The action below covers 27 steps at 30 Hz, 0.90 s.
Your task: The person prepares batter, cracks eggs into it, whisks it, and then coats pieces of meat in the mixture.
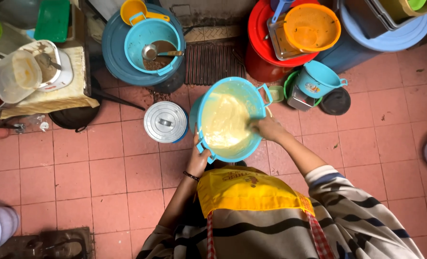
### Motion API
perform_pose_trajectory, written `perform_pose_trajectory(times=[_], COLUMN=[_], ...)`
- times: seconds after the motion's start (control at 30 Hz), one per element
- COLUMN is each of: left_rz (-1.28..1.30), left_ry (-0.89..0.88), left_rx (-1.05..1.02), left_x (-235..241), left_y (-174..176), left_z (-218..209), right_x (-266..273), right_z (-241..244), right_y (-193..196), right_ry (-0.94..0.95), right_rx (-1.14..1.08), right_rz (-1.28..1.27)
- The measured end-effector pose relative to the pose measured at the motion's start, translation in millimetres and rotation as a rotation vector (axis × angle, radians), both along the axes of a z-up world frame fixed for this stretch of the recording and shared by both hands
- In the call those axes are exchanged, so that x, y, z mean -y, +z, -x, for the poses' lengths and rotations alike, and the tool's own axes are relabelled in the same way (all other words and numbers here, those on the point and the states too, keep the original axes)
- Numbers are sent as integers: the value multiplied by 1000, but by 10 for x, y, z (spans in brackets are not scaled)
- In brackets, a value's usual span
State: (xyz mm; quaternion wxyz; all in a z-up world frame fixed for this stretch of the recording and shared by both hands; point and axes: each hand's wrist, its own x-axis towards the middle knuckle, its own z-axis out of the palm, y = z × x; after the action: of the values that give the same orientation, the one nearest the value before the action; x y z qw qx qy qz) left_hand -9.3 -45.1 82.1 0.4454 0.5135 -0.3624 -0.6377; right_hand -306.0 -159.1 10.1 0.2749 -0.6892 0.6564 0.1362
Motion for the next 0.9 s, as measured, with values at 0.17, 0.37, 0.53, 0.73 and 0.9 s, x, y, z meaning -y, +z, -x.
perform_pose_trajectory(times=[0.17, 0.37, 0.53, 0.73, 0.9], left_rz=[41, 76, 73, 7, -35], left_ry=[-28, 1, 33, 40, 26], left_rx=[-39, -29, -45, -69, -89], left_x=[-46, 14, 59, 81, 138], left_y=[-405, -53, -153, -94, -385], left_z=[-107, -71, -34, 74, -14], right_x=[233, 25, -153, -178, -165], right_z=[297, 81, -46, 47, -104], right_y=[-255, 512, 255, -74, 806], right_ry=[76, 79, 74, 33, 29], right_rx=[-13, 218, 141, 1, 389], right_rz=[166, 82, -97, 21, -75])
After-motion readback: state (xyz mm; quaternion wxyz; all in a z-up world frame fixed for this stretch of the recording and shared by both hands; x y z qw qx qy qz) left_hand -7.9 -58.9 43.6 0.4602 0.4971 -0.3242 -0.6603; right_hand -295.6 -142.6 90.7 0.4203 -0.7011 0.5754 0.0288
